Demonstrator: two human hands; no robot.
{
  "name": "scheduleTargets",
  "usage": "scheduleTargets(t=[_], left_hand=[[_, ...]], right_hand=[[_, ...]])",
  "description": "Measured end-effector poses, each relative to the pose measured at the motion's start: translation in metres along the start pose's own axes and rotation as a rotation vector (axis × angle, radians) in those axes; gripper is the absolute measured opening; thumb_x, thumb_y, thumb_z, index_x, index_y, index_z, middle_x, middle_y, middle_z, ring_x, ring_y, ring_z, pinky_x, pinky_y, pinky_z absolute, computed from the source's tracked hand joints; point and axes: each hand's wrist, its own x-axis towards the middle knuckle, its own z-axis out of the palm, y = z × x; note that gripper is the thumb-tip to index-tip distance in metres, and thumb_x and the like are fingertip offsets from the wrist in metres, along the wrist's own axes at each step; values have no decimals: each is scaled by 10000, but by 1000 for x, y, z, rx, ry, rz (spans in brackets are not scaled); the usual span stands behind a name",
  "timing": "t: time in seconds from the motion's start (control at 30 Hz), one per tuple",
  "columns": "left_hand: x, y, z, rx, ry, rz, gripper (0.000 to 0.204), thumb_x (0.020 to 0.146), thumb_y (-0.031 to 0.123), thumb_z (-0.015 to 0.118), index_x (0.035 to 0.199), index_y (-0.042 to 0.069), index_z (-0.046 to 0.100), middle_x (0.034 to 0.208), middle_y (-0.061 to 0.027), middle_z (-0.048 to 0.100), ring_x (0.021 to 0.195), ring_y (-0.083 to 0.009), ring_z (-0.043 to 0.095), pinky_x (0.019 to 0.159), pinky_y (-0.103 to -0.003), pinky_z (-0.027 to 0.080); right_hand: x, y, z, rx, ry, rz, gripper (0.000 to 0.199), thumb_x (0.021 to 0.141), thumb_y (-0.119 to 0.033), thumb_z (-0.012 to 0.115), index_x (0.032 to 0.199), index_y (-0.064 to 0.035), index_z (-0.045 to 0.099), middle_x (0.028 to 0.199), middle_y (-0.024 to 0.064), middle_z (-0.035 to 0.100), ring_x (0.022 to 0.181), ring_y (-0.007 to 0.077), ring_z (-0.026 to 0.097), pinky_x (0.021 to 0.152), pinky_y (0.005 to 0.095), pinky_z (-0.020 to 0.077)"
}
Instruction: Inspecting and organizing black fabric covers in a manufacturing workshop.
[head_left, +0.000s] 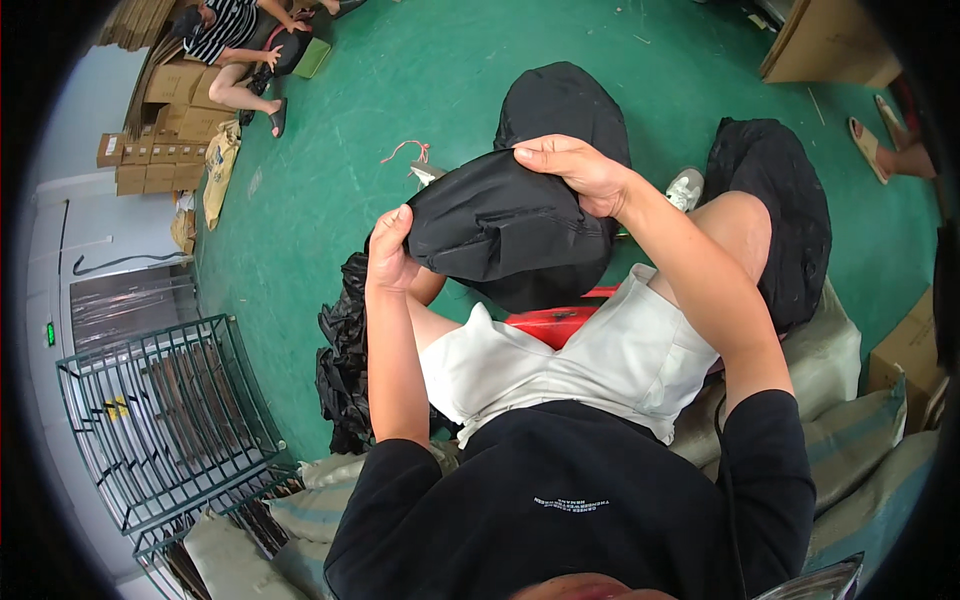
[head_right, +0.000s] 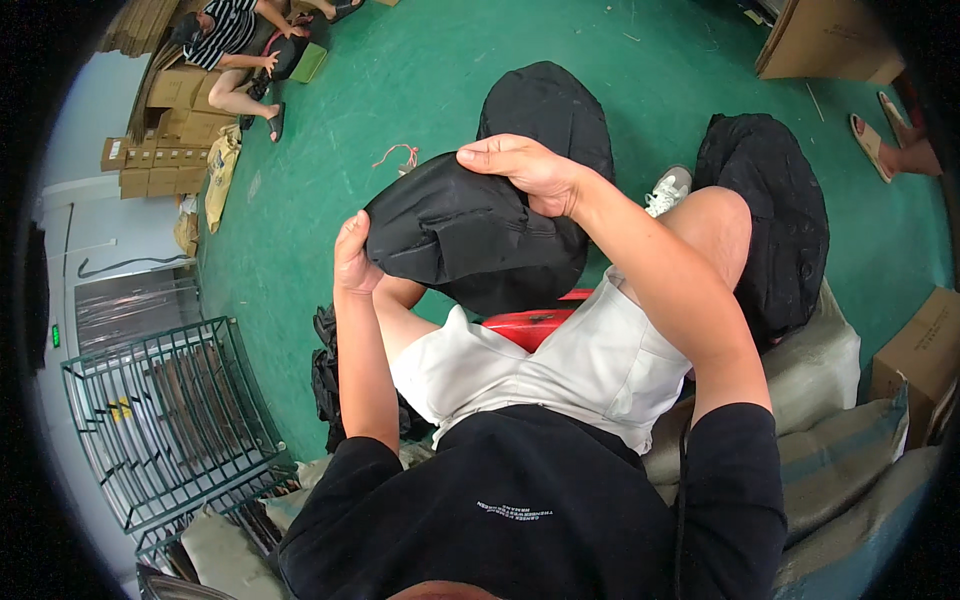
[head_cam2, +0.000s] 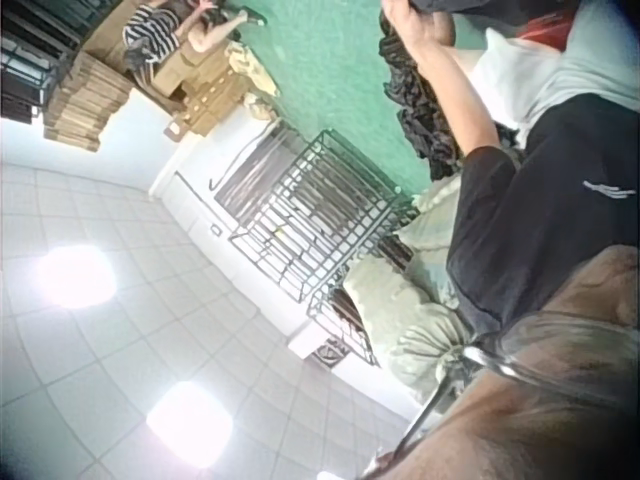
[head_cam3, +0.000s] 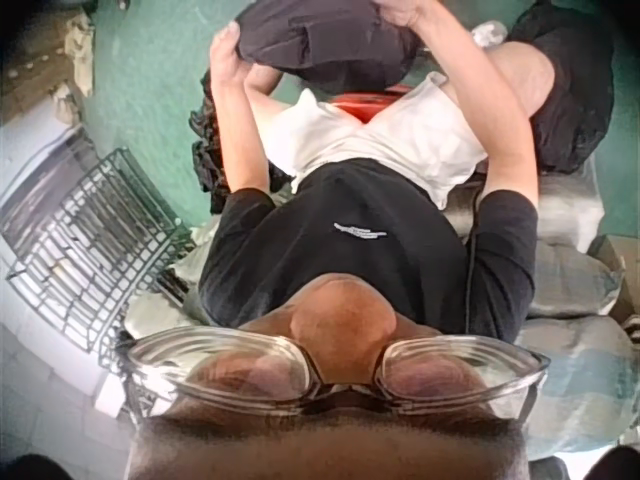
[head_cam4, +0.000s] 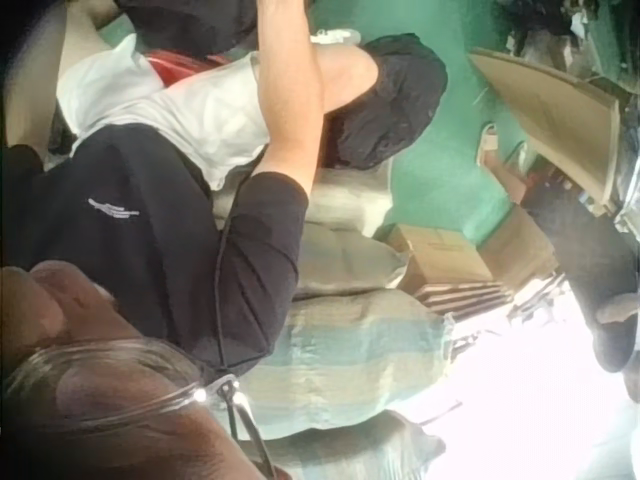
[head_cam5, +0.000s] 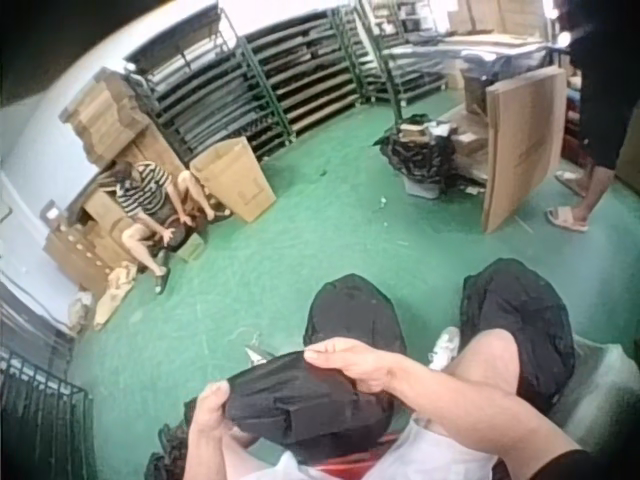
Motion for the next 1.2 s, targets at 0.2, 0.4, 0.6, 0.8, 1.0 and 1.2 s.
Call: scheduleTargets(t=[0.2, 0.4, 0.6, 0.8, 1.0, 1.2], left_hand=[[2, -3, 7, -163, 3, 69, 463, 955, 271, 537, 1210, -116, 523, 1164, -228, 614, 1035, -293, 636, 940, -401, 490], [-2, -5, 9, -220, -105, 175, 338, 808, -2, 556, 1127, -111, 544, 1120, -194, 636, 976, -262, 655, 910, -373, 515], [3, -33, 30, 456, 271, 94, 187, 851, -111, 492, 944, -11, 619, 865, -5, 629, 799, -80, 569, 741, -223, 453], [8, -73, -9, 92, 236, 39, 130, 947, 68, 524, 965, 1, 634, 903, -10, 651, 798, -96, 609, 758, -229, 481], [-4, -7, 23, -324, 287, 115, 472, 1008, 327, 383, 1248, -59, 509, 1284, -179, 558, 1180, -307, 538, 1043, -447, 397], [-15, 29, 44, -511, 119, 366, 389, 1019, 254, 361, 1170, -41, 566, 1211, -221, 590, 1114, -339, 586, 985, -494, 460]], right_hand=[[1, 1, 4, 55, 40, -125, 312, 978, -195, 505, 1153, 59, 552, 1063, 128, 658, 940, 180, 662, 846, 291, 536], [-27, -8, 10, 89, -98, -145, 798, 614, -36, 712, 1327, 116, 387, 1238, 172, 579, 1151, 248, 563, 1055, 333, 371], [-28, -14, 15, 154, -49, -227, 692, 685, 107, 594, 1341, 100, 374, 1243, 199, 566, 1126, 268, 586, 1003, 357, 445], [-31, -19, 17, 168, -86, -234, 692, 596, 119, 493, 1284, 95, 422, 1174, 155, 587, 1061, 235, 611, 949, 317, 473], [-34, -44, 4, -10, -117, -242, 579, 501, 63, 475, 1079, 68, 481, 1012, 135, 621, 929, 209, 651, 856, 298, 519], [-48, -53, 3, 150, -195, -284, 529, 595, 70, 550, 1120, 71, 478, 1023, 141, 626, 931, 200, 654, 861, 306, 516]])
